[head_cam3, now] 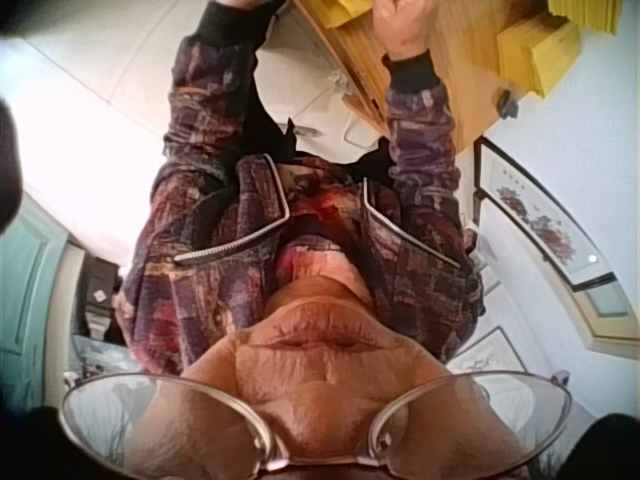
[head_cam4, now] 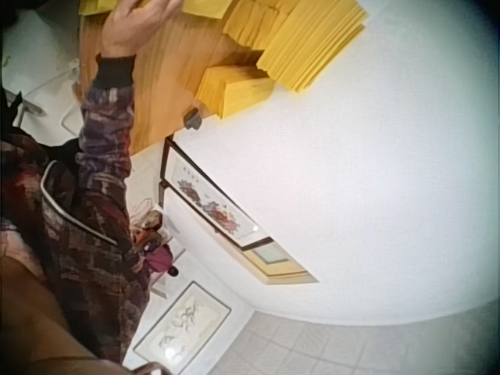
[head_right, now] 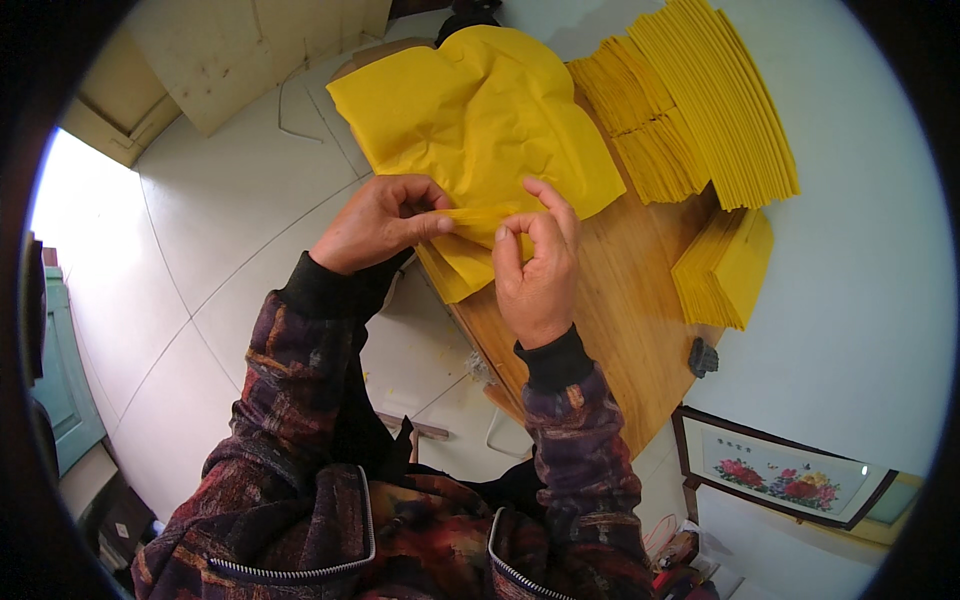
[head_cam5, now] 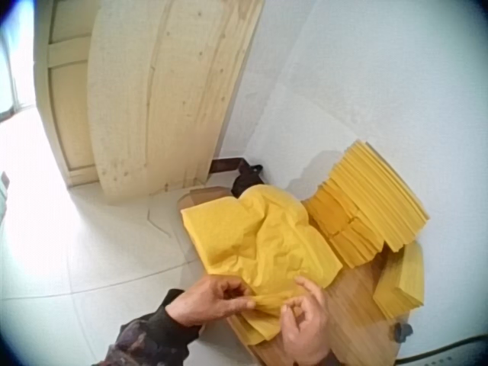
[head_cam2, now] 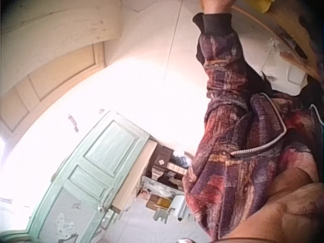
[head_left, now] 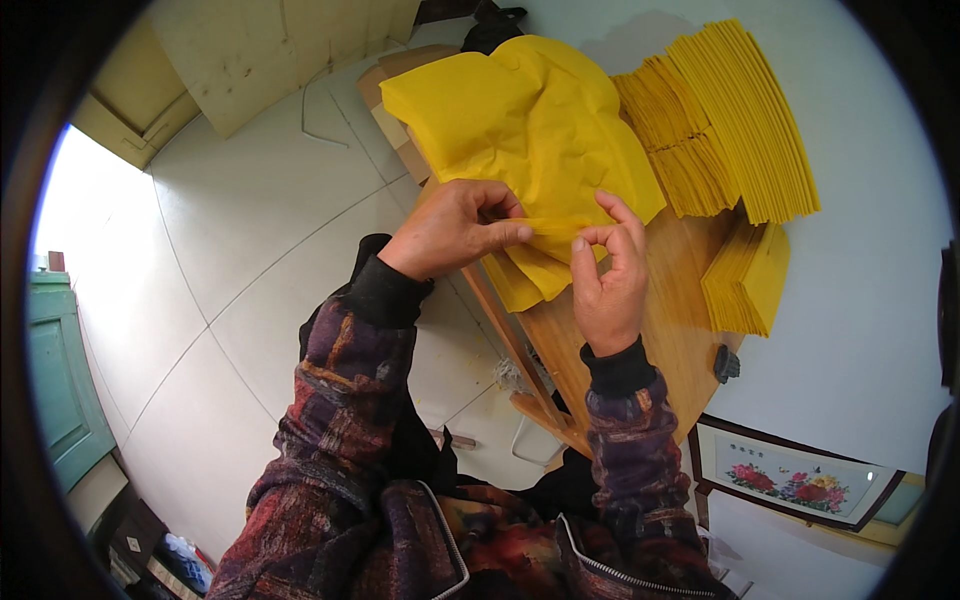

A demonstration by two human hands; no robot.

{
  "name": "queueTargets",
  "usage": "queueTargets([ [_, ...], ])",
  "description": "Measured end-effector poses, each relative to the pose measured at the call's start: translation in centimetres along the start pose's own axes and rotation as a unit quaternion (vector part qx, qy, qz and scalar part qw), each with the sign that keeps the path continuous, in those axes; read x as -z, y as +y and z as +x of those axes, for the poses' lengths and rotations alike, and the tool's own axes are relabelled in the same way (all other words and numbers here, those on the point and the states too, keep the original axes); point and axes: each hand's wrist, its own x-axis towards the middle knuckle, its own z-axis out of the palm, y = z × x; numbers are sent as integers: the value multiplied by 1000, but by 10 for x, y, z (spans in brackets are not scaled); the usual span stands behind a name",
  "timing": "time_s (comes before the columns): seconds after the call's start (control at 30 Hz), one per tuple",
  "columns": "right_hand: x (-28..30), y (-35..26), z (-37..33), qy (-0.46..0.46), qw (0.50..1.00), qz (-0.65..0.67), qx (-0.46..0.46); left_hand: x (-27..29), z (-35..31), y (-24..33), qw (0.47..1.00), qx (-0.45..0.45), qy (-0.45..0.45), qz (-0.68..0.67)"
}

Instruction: The person folds yellow padded envelopes on a wooden table. They smooth the folds, stack the finished items, and occasionally inspect the edges of the material. The person handles the envelopes one at a time and places the completed stack on the table.

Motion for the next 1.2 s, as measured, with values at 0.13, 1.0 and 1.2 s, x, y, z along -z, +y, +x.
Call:
queueTargets([
  [0.13,0,-1,0,10,1000,10,-14,-1,1,-4,999,-21,-6,-32],
  [1.0,15,-15,-22,-97,991,-65,64,-1,2,-4,1000,7,0,1],
  [1.2,14,-15,-21,-103,990,-68,67,-2,2,-5,1000,-4,9,-7],
])
